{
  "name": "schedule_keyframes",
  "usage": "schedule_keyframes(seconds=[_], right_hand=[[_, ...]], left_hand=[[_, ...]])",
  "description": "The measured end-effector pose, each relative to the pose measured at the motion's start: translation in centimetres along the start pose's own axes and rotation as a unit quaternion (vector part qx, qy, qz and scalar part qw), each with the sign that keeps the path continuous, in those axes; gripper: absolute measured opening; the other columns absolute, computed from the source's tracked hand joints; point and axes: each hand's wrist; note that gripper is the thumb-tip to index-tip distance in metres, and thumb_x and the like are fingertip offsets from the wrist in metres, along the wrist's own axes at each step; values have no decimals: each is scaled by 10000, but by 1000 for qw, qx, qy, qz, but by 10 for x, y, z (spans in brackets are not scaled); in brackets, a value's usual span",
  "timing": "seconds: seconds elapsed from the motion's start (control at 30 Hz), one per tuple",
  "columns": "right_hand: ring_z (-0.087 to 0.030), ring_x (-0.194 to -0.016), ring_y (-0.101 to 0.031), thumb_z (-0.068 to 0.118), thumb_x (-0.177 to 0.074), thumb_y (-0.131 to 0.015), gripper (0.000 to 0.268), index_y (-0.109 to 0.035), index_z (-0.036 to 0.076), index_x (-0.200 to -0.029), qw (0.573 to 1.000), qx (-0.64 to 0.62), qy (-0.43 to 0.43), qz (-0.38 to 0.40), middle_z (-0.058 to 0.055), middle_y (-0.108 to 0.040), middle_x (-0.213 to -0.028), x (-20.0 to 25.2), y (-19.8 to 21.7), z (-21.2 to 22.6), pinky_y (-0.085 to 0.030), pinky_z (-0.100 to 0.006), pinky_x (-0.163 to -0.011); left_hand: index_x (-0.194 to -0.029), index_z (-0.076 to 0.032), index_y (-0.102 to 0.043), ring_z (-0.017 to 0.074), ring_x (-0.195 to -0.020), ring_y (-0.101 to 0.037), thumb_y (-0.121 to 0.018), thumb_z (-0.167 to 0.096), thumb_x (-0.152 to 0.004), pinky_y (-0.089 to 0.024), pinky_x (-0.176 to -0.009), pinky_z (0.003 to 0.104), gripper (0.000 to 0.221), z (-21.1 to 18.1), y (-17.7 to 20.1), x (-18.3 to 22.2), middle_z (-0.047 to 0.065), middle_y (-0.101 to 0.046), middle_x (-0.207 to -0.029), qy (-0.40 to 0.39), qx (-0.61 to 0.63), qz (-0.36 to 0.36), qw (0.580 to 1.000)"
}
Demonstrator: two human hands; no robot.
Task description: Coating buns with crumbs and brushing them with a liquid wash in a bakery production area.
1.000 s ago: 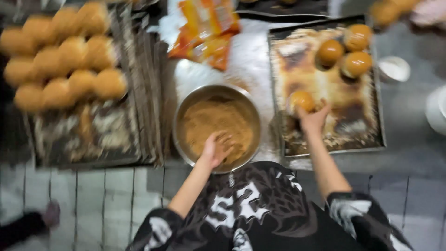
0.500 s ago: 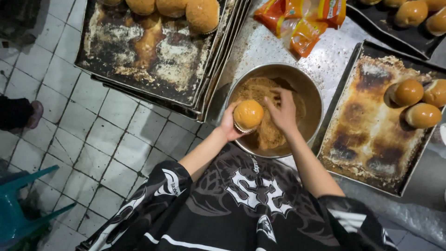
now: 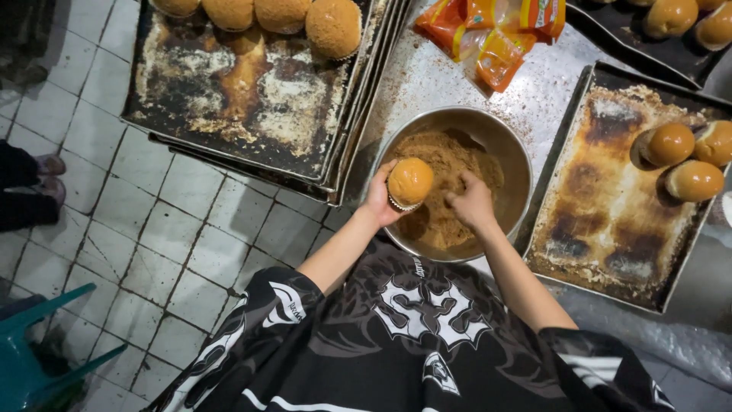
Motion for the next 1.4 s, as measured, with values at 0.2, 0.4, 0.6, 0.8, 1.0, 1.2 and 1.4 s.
schedule_keyframes(seconds=[0.2, 0.4, 0.6, 0.8, 1.0, 1.2, 1.4], right_hand=[[-474, -1243, -593, 88, -832, -675, 547, -638, 109, -1378, 988, -58, 141, 21, -237, -660, -1286, 53, 55, 91, -482, -561, -1044], [-396, -1158, -657, 13, -862, -591, 486, -646, 80, -1340, 984, -123, 127, -26, -211, -691, -1221, -5, 33, 11, -536, -498, -981], [-466, -1339, -450, 234, -735, -766, 727, -564, 160, -1429, 939, 280, 127, 151, -164, -456, -1475, -1, -56, -49, -520, -648, -1005], [-310, -1078, -719, 249, -720, -856, 440, -759, 232, -1148, 999, -28, -6, 43, -75, -780, -1045, 12, -58, -54, -579, -460, -906], [-512, -1195, -605, -39, -815, -636, 546, -601, 7, -1358, 969, -164, 185, 2, -306, -671, -1200, 77, 29, 72, -490, -596, -991], [-470, -1190, -595, -4, -810, -671, 523, -628, 19, -1330, 979, -25, 185, -83, -249, -602, -1217, 13, -6, 6, -455, -549, -1050], [-523, -1370, -472, 216, -779, -769, 846, -454, 70, -1550, 955, 238, 82, 155, -322, -439, -1493, 5, -68, -47, -415, -614, -1122]], left_hand=[[-1110, -132, -744, 353, -959, -720, -737, -491, -819, -609, -825, 487, 462, 14, -9, -17, 161, -747, -1108, 5, -32, 2, 999], [-1108, -123, -752, 362, -943, -720, -725, -480, -818, -615, -807, 505, 460, 8, -21, 2, 164, -748, -1075, -1, -9, 23, 1000], [-1175, -96, -732, 361, -1007, -709, -714, -468, -850, -603, -861, 499, 494, 4, -8, 2, 173, -735, -1145, -25, 6, 27, 999], [-1155, -120, -719, 320, -882, -735, -736, -454, -868, -638, -701, 448, 440, 8, -7, 0, 143, -742, -1061, -78, -36, -8, 996], [-1108, -87, -687, 285, -883, -717, -799, -236, -882, -635, -682, 390, 293, 20, 27, -57, 155, -703, -1028, -187, -82, -46, 978], [-1077, -171, -716, 225, -883, -744, -735, -409, -912, -651, -742, 395, 290, 19, -2, -30, 75, -751, -1050, -103, -28, -12, 994], [-1180, -142, -700, 306, -975, -741, -680, -511, -904, -618, -844, 515, 462, 15, 28, -47, 113, -752, -1129, -27, 2, 9, 1000]])
Point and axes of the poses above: each hand's wrist, its own x-axis away from the middle knuckle, its own y-axis out of the back of the hand, z = x × y
